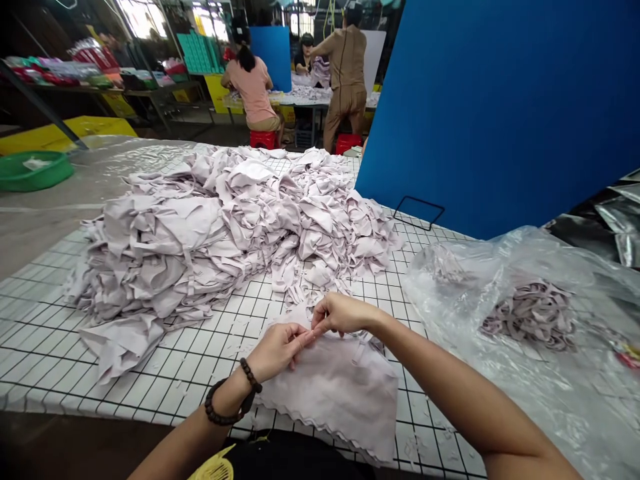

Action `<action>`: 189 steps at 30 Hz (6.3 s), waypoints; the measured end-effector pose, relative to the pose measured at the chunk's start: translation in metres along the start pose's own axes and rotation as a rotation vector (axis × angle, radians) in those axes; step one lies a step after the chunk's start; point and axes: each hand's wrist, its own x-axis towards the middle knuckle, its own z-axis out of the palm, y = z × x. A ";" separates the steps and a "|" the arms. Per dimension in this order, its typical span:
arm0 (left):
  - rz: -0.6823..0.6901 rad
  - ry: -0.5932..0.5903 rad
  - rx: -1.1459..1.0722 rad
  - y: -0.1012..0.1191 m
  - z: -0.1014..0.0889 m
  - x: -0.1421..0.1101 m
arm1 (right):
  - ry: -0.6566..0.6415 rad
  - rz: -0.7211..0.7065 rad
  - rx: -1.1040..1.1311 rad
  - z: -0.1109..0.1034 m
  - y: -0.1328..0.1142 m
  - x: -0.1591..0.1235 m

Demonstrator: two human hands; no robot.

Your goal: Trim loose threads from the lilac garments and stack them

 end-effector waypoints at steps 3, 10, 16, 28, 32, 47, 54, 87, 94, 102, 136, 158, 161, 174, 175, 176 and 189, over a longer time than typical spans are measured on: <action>0.227 0.220 0.279 -0.001 -0.003 -0.009 | 0.044 0.000 0.013 0.001 0.001 -0.006; 0.250 0.281 0.650 -0.014 0.000 -0.011 | 0.260 -0.104 -0.128 0.033 -0.002 -0.009; 0.218 0.310 0.723 -0.023 -0.004 -0.012 | 0.491 -0.120 -0.270 0.069 -0.002 -0.003; 0.202 0.289 0.687 -0.030 -0.006 -0.009 | 0.496 -0.136 -0.402 0.080 0.002 -0.001; 0.209 0.282 0.681 -0.030 -0.007 -0.009 | 0.498 -0.156 -0.474 0.082 0.001 -0.001; 0.191 0.232 0.670 -0.026 -0.010 -0.010 | 0.071 -0.130 -0.898 0.034 -0.032 0.011; 0.309 0.343 0.603 -0.024 0.001 -0.022 | 0.165 0.031 -0.249 -0.049 -0.011 0.066; 0.302 0.345 -0.711 0.017 -0.061 0.105 | 0.948 -0.204 0.227 -0.027 0.003 0.087; 0.369 0.430 -0.633 0.037 -0.091 0.100 | 0.935 -0.099 0.493 -0.059 0.021 0.084; 0.313 0.460 -0.797 0.023 -0.097 0.096 | 0.789 -0.150 0.570 -0.066 0.013 0.066; 0.148 0.199 0.554 0.024 -0.129 0.099 | 0.915 -0.128 0.191 -0.103 0.006 0.017; 0.214 -0.181 -0.254 0.060 -0.121 0.102 | 0.301 -0.378 -0.001 -0.067 -0.003 0.048; 0.184 -0.214 -0.319 0.064 -0.124 0.096 | 0.207 -0.388 0.143 -0.068 -0.010 0.040; 0.218 -0.187 -0.433 0.077 -0.146 0.093 | 0.339 -0.517 0.226 -0.083 -0.052 0.030; 0.242 -0.180 -0.398 0.085 -0.142 0.092 | 0.360 -0.516 0.169 -0.085 -0.063 0.024; 0.271 -0.175 -0.358 0.094 -0.136 0.092 | 0.385 -0.514 0.113 -0.085 -0.074 0.019; 0.389 -0.320 -0.125 0.160 -0.173 0.071 | -0.107 -0.434 0.118 -0.064 -0.055 0.019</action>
